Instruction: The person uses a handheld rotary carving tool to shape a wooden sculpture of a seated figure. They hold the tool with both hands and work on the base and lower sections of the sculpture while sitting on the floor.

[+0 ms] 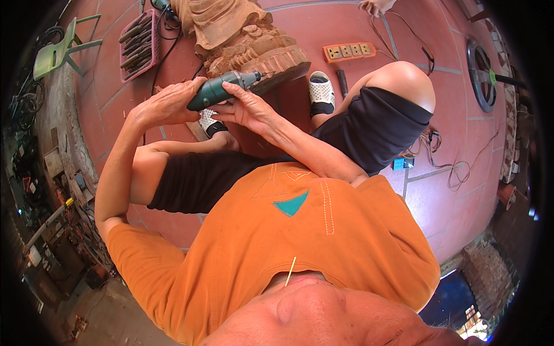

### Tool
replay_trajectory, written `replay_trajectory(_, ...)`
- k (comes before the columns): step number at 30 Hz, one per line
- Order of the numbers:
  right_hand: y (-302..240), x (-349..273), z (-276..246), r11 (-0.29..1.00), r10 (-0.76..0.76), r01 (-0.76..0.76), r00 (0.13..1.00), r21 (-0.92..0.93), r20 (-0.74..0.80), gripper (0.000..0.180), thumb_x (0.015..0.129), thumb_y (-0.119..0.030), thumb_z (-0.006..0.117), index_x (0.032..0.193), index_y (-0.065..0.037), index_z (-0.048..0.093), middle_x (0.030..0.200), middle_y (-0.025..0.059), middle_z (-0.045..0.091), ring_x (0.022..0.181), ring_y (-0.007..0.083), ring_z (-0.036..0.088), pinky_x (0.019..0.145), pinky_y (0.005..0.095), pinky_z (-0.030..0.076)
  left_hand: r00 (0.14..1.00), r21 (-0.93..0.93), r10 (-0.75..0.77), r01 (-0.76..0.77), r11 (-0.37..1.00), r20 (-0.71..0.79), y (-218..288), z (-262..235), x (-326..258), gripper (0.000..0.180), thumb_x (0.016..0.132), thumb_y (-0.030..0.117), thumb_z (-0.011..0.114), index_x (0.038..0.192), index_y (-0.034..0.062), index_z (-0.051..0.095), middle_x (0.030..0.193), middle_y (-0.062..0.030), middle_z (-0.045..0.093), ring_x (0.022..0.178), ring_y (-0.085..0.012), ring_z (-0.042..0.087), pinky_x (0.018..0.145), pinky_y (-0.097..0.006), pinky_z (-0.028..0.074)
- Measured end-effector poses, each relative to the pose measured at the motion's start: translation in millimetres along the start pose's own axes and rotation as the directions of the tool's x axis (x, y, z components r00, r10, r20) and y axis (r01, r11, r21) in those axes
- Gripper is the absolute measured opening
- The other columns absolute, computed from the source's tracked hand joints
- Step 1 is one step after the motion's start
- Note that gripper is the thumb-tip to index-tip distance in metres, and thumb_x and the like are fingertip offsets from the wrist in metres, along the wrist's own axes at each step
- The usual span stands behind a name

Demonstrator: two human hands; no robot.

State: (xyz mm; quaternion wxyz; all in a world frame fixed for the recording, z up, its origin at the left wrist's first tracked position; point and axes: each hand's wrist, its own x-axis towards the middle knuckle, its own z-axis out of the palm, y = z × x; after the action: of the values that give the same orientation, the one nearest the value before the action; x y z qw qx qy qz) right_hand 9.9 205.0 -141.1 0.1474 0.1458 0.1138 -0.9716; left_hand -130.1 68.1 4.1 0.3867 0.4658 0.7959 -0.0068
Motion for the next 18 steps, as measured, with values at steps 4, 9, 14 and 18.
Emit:
replay_trajectory(4, 0.3, 1.4, -0.7, 1.000, -0.003, 0.003, 1.000, -0.001, -0.006, 0.050, 0.095, -0.033, 0.073, 0.132, -0.008, 0.052, 0.125, 0.0160, 0.065, 0.114, 0.0326, 0.067, 0.096, 0.0500, 0.056, 1.000, 0.005, -0.007, 0.007, 1.000, 0.004, -2.4, 0.8, 2.1, 0.072, 0.074, 0.011, 0.073, 0.139, 0.0041, 0.043, 0.111, -0.0246, 0.065, 0.107, -0.0413, 0.063, 0.091, -0.047, 0.048)
replay_trajectory(9, 1.2, 5.1, -4.5, 1.000, -0.008, 0.008, 1.000, 0.004, 0.015, 0.050, 0.095, -0.033, 0.073, 0.133, -0.007, 0.051, 0.124, 0.0158, 0.065, 0.113, 0.0321, 0.067, 0.096, 0.0498, 0.056, 1.000, -0.007, -0.017, 0.017, 1.000, 0.008, -0.6, -1.2, 2.2, 0.073, 0.074, 0.010, 0.074, 0.139, 0.0040, 0.042, 0.112, -0.0251, 0.064, 0.108, -0.0420, 0.062, 0.092, -0.048, 0.048)
replay_trajectory(14, 0.0, 5.1, -1.6, 1.000, -0.012, 0.011, 1.000, 0.021, 0.015, 0.049, 0.095, -0.032, 0.072, 0.133, -0.007, 0.052, 0.123, 0.0159, 0.066, 0.113, 0.0322, 0.067, 0.095, 0.0498, 0.057, 1.000, 0.012, -0.003, 0.003, 1.000, -0.020, 1.2, -1.1, 1.8, 0.069, 0.073, 0.010, 0.073, 0.134, 0.0013, 0.044, 0.107, -0.0250, 0.066, 0.106, -0.0404, 0.064, 0.092, -0.048, 0.050)
replay_trajectory(18, -4.6, 9.3, -3.8, 1.000, 0.003, -0.003, 1.000, -0.003, -0.002, 0.047, 0.095, -0.031, 0.072, 0.131, -0.006, 0.054, 0.120, 0.0156, 0.068, 0.109, 0.0332, 0.069, 0.095, 0.0499, 0.057, 0.999, -0.004, -0.033, 0.033, 0.999, -0.012, 5.2, -3.6, 2.4, 0.068, 0.073, 0.012, 0.073, 0.133, 0.0008, 0.044, 0.110, -0.0269, 0.066, 0.108, -0.0410, 0.064, 0.093, -0.048, 0.050)
